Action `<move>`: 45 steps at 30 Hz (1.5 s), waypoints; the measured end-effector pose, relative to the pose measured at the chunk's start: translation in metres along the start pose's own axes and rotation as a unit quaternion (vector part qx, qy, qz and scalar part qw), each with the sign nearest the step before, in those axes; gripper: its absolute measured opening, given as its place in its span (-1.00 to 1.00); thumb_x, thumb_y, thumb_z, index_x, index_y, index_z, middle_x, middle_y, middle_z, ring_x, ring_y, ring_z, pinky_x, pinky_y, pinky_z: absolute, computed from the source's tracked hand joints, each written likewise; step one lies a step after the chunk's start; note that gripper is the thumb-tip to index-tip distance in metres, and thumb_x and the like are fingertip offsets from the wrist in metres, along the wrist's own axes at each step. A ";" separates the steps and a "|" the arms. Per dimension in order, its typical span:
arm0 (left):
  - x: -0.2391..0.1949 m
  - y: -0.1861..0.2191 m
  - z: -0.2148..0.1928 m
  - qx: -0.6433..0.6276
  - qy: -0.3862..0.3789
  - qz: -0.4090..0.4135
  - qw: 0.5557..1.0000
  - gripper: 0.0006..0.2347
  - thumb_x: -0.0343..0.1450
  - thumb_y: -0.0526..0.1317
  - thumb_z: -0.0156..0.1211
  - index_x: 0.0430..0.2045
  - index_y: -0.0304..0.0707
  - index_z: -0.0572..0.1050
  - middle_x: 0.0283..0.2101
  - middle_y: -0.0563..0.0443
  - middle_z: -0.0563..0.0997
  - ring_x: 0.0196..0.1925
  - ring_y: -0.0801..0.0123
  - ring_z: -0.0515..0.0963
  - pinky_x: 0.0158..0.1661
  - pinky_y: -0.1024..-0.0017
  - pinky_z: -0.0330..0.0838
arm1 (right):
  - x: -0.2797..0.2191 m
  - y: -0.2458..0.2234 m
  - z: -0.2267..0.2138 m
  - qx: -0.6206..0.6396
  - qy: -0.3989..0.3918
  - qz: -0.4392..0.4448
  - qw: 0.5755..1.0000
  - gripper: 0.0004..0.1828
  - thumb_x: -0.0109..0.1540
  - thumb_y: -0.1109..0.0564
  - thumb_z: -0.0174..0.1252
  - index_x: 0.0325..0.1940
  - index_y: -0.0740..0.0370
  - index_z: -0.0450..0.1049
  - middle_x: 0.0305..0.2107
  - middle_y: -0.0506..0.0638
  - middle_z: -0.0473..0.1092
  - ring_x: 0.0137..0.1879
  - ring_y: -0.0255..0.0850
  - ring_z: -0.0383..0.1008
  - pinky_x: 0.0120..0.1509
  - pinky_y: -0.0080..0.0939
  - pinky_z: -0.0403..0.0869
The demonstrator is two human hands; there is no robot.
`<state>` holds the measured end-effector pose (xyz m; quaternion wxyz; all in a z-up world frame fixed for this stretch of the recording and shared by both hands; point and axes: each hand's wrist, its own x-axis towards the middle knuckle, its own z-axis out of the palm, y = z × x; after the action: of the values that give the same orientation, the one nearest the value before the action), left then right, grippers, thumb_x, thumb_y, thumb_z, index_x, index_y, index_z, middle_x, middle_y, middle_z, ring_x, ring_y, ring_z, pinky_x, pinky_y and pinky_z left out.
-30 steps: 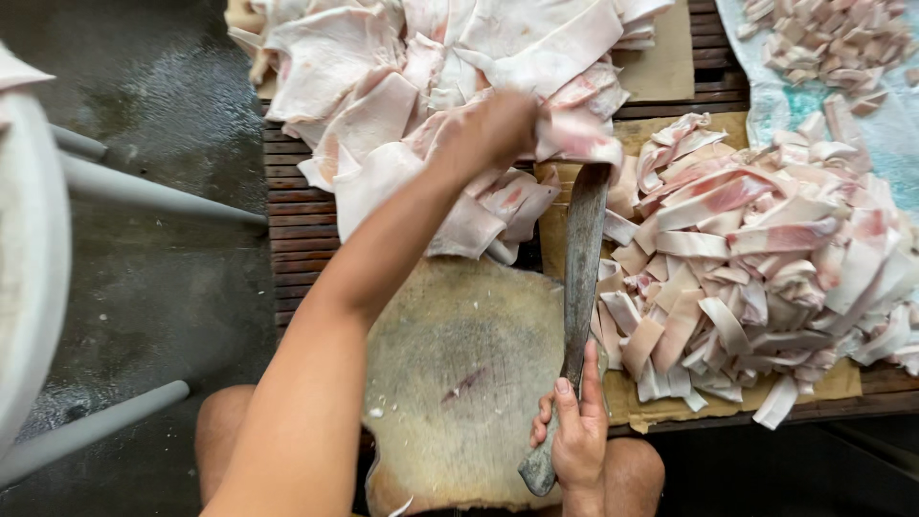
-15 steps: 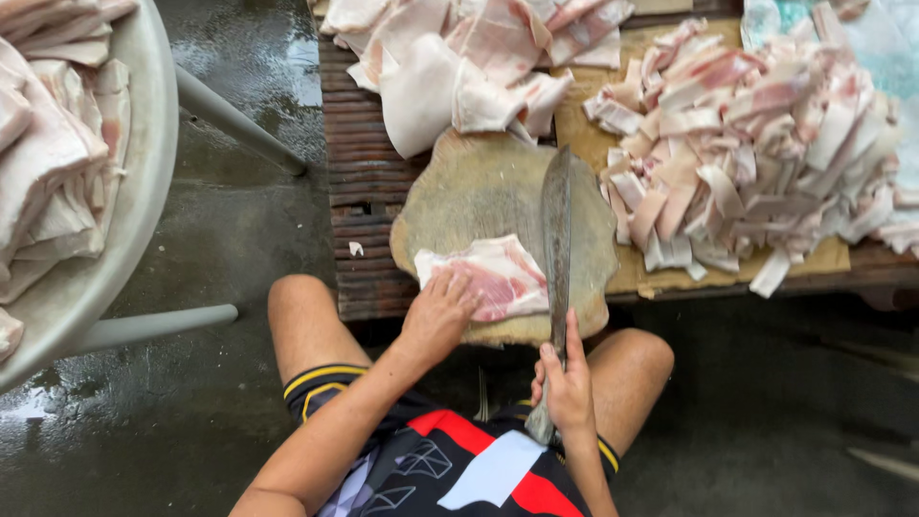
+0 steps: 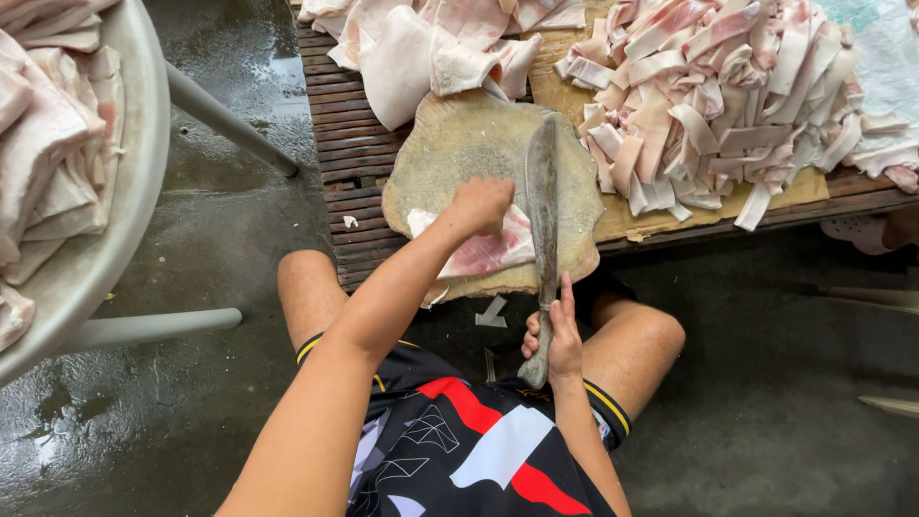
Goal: The person slices strips of pork skin and fat into smaller pieces using a cleaver on a wooden cutting board. They reach for new pieces from a pile, position them on the board, and cut them into multiple strips before moving them aside.
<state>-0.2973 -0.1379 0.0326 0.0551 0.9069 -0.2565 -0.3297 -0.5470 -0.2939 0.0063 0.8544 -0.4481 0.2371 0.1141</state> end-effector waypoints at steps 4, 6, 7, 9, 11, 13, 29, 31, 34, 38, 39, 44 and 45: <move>0.015 -0.011 0.015 -0.084 0.056 0.017 0.995 -0.60 0.25 -0.17 0.42 -0.03 -0.21 0.56 0.12 -0.22 0.55 0.04 0.05 0.60 -0.01 0.20 0.55 | 0.000 0.017 -0.015 0.045 0.038 0.001 0.998 -0.50 0.42 -0.11 -0.17 0.46 -0.23 0.02 -0.55 -0.04 0.22 -0.61 -0.28 0.22 -0.55 -0.23 0.33; 0.004 -0.012 0.015 -0.149 0.085 0.003 0.985 -0.71 0.32 -0.34 0.28 -0.06 -0.25 0.55 0.06 -0.22 0.54 -0.08 0.09 0.64 -0.10 0.23 0.57 | 0.005 0.025 -0.032 0.083 0.026 0.010 0.996 -0.61 0.44 -0.15 -0.15 0.34 -0.13 0.12 -0.56 -0.06 0.21 -0.59 -0.28 0.22 -0.53 -0.22 0.33; -0.005 -0.011 0.009 -0.233 0.068 -0.024 0.970 -0.55 0.23 -0.34 0.38 0.01 -0.24 0.43 -0.01 -0.19 0.57 -0.11 0.12 0.63 -0.11 0.25 0.57 | 0.007 0.030 -0.039 0.118 0.024 0.019 0.993 -0.66 0.46 -0.18 -0.13 0.22 -0.02 0.22 -0.57 -0.08 0.20 -0.58 -0.29 0.23 -0.51 -0.22 0.32; -0.030 -0.004 -0.006 -0.314 0.059 -0.052 0.946 -0.38 0.14 -0.34 0.49 0.08 -0.23 0.32 -0.07 -0.16 0.61 -0.13 0.15 0.62 -0.13 0.26 0.57 | 0.015 0.035 -0.046 0.139 0.016 0.043 0.989 -0.65 0.44 -0.20 -0.13 0.17 -0.02 0.27 -0.59 -0.09 0.19 -0.59 -0.29 0.22 -0.51 -0.22 0.32; -0.059 0.006 -0.024 -0.356 0.040 0.002 0.934 -0.64 0.18 -0.25 0.51 -0.17 -0.30 0.62 -0.15 -0.12 0.68 -0.16 0.20 0.63 -0.08 0.22 0.51 | 0.024 0.032 -0.046 0.158 0.009 0.062 0.985 -0.64 0.42 -0.23 -0.12 0.13 -0.02 0.32 -0.62 -0.11 0.18 -0.60 -0.30 0.22 -0.51 -0.22 0.31; -0.088 0.018 -0.035 -0.415 0.077 0.016 0.907 -0.66 0.28 -0.21 0.39 -0.08 -0.29 0.61 -0.16 -0.10 0.70 -0.20 0.25 0.67 -0.12 0.24 0.54 | 0.023 0.031 -0.039 0.167 -0.002 0.090 0.982 -0.61 0.36 -0.25 -0.12 0.14 -0.07 0.33 -0.65 -0.10 0.17 -0.60 -0.28 0.22 -0.51 -0.21 0.31; -0.105 -0.067 0.087 -0.763 0.166 -0.141 0.609 -0.64 0.28 -0.37 0.30 -0.09 -0.29 0.34 -0.21 -0.01 0.61 -0.30 0.34 0.67 -0.33 0.34 0.65 | -0.033 -0.007 0.026 -0.402 0.108 -0.129 0.900 -0.33 0.40 0.07 -0.07 0.62 -0.10 0.04 -0.66 -0.02 0.29 -0.60 -0.34 0.28 -0.48 -0.28 0.41; -0.099 -0.066 0.069 -0.770 0.157 -0.145 0.602 -0.66 0.29 -0.33 0.29 -0.09 -0.16 0.34 -0.19 0.12 0.62 -0.29 0.38 0.67 -0.31 0.37 0.64 | -0.038 -0.004 0.033 -0.500 0.096 -0.223 0.831 -0.40 0.39 0.09 -0.03 0.54 -0.09 0.18 -0.67 0.04 0.36 -0.55 -0.29 0.39 -0.36 -0.23 0.47; -0.083 -0.059 0.059 -0.664 0.281 -0.158 0.675 -0.77 0.43 -0.22 0.35 -0.14 -0.37 0.52 -0.26 0.02 0.65 -0.29 0.43 0.59 -0.33 0.50 0.48 | -0.031 0.005 0.046 -0.546 0.078 -0.316 0.772 -0.41 0.43 0.10 -0.03 0.57 -0.08 0.17 -0.41 0.18 0.46 -0.40 -0.24 0.53 -0.25 -0.17 0.49; -0.064 -0.057 0.082 -0.674 0.348 -0.082 0.647 -0.79 0.38 -0.39 0.30 -0.15 -0.45 0.47 -0.27 -0.06 0.66 -0.29 0.41 0.59 -0.31 0.46 0.48 | -0.019 0.005 0.058 -0.533 0.078 -0.253 0.803 -0.40 0.41 0.09 -0.03 0.57 -0.11 0.15 -0.53 0.17 0.41 -0.46 -0.22 0.50 -0.27 -0.14 0.46; -0.066 -0.058 0.094 -0.725 0.327 -0.066 0.603 -0.79 0.39 -0.43 0.26 -0.13 -0.46 0.44 -0.26 -0.09 0.65 -0.28 0.39 0.59 -0.31 0.42 0.48 | -0.021 -0.004 0.057 -0.530 0.086 -0.197 0.820 -0.40 0.40 0.09 -0.02 0.55 -0.14 0.16 -0.60 0.14 0.38 -0.51 -0.22 0.45 -0.30 -0.17 0.46; -0.078 -0.054 0.132 -0.753 0.388 -0.067 0.527 -0.68 0.39 -0.54 0.16 0.03 -0.41 0.40 0.01 -0.05 0.59 -0.01 0.42 0.60 -0.01 0.45 0.51 | -0.052 -0.059 0.077 -0.477 0.052 -0.223 0.849 -0.39 0.40 0.16 -0.02 0.56 -0.15 0.17 -0.62 0.01 0.36 -0.52 -0.27 0.33 -0.37 -0.27 0.45; -0.087 -0.050 0.143 -0.782 0.377 -0.057 0.493 -0.63 0.40 -0.54 0.11 0.11 -0.34 0.37 0.10 0.01 0.57 0.09 0.46 0.58 0.07 0.49 0.46 | -0.067 -0.072 0.077 -0.419 -0.008 -0.283 0.863 -0.36 0.42 0.20 -0.07 0.59 -0.14 0.07 -0.62 -0.07 0.30 -0.54 -0.32 0.27 -0.41 -0.34 0.40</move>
<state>-0.4221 -0.0418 -0.0423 0.8143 0.5428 0.2043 -0.0245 -0.5520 -0.2705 0.1295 0.5837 -0.8106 0.0233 -0.0408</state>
